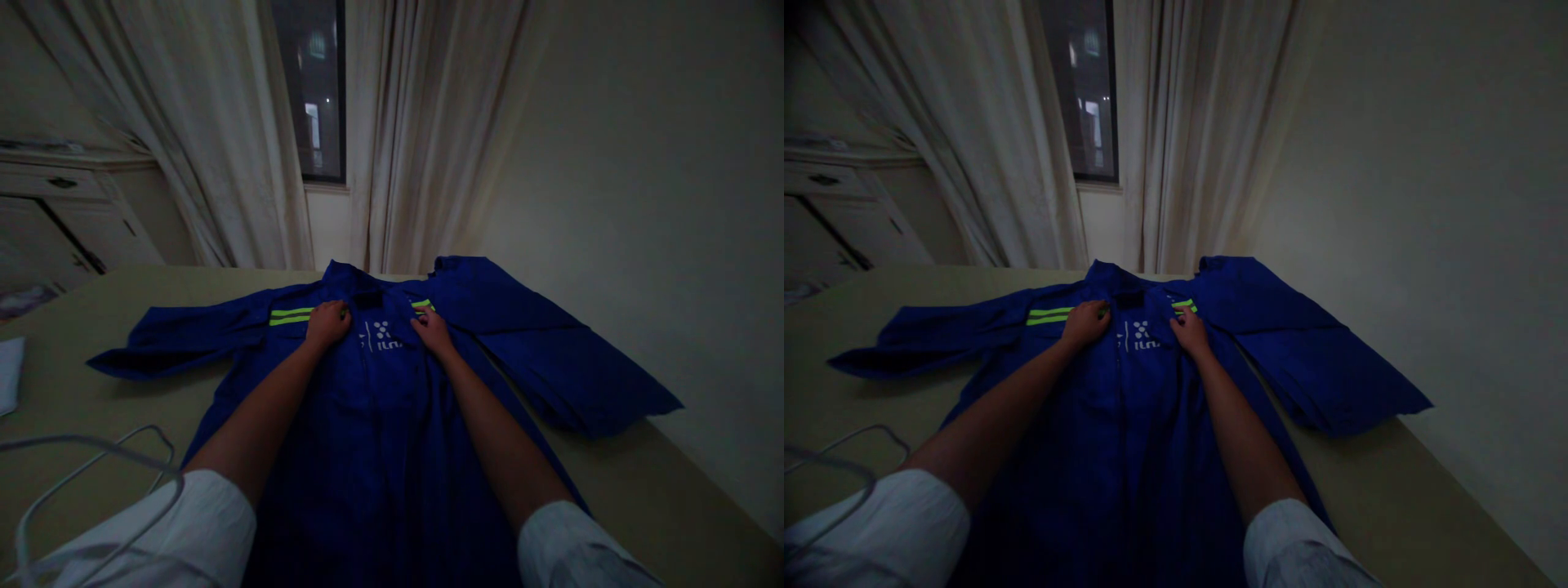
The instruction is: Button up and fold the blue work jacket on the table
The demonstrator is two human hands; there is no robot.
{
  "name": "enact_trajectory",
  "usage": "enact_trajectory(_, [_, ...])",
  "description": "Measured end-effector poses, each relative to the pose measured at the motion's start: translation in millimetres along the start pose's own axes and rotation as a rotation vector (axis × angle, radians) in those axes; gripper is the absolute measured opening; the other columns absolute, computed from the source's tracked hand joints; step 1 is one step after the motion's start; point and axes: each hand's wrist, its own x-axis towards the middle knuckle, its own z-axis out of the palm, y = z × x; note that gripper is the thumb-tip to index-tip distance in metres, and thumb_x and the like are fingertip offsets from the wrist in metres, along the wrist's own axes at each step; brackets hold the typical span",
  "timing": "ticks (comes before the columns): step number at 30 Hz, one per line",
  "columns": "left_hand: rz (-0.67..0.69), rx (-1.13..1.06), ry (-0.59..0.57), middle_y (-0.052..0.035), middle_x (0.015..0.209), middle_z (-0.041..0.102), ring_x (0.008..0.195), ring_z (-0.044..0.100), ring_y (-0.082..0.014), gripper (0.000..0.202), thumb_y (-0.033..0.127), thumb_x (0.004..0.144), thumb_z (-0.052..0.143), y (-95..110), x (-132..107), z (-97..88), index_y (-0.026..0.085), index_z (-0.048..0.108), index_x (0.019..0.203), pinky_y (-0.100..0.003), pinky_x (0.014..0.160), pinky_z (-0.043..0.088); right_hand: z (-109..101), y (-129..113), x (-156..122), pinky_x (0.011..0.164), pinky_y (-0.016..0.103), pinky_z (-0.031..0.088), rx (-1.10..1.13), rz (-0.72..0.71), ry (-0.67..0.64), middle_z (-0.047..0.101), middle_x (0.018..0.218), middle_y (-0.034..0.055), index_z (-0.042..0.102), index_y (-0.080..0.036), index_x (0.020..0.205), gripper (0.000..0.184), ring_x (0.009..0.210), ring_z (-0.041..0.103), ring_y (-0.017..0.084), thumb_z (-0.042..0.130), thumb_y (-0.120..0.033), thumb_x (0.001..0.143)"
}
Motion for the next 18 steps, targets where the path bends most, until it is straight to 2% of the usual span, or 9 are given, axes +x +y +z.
enact_trajectory(9, [-0.002,-0.008,-0.01,-0.011,0.124,0.075,0.115,0.068,-0.0303,0.035,0.034,0.098,0.048,-2,1,2.3,0.022,0.073,0.119,-0.041,0.098,0.051,1,2,0,0.07,0.03,0.051,-0.003,0.001,0.004,0.066,0.073,-0.0037,0.068,-0.023,0.115,0.033,0.068,0.064,0.018,0.064,-0.033,0.084])
enact_trajectory(12, [0.0,-0.013,-0.008,-0.0122,0.126,0.075,0.116,0.068,-0.031,0.035,0.034,0.098,0.048,0,0,1.9,0.021,0.073,0.12,-0.042,0.1,0.05,-2,-2,-2,0.074,0.033,0.054,-0.01,0.015,-0.016,0.069,0.078,-0.0007,0.068,-0.021,0.118,0.034,0.072,0.067,0.019,0.064,-0.037,0.088])
enact_trajectory(15, [0.012,-0.008,-0.011,-0.0138,0.128,0.073,0.119,0.067,-0.0313,0.035,0.032,0.099,0.047,3,-2,1.4,0.019,0.072,0.12,-0.044,0.105,0.048,-7,-19,-2,0.088,0.04,0.057,-0.051,-0.059,-0.035,0.074,0.108,0.0086,0.064,-0.022,0.133,0.052,0.096,0.072,0.025,0.074,-0.043,0.087])
enact_trajectory(17, [0.016,-0.002,-0.01,-0.0142,0.128,0.073,0.121,0.066,-0.0312,0.034,0.031,0.099,0.047,5,-3,1.3,0.018,0.072,0.118,-0.044,0.108,0.045,-6,-38,1,0.105,0.046,0.051,-0.146,-0.192,-0.077,0.066,0.137,0.013,0.059,-0.026,0.143,0.065,0.124,0.064,0.029,0.08,-0.045,0.084])
enact_trajectory(18, [0.017,-0.002,-0.008,-0.0142,0.127,0.074,0.121,0.066,-0.0309,0.033,0.03,0.099,0.047,5,-3,1.3,0.018,0.072,0.116,-0.045,0.11,0.044,-3,-49,4,0.112,0.05,0.045,-0.223,-0.255,-0.108,0.059,0.148,0.0134,0.06,-0.029,0.144,0.064,0.136,0.056,0.031,0.08,-0.045,0.085])
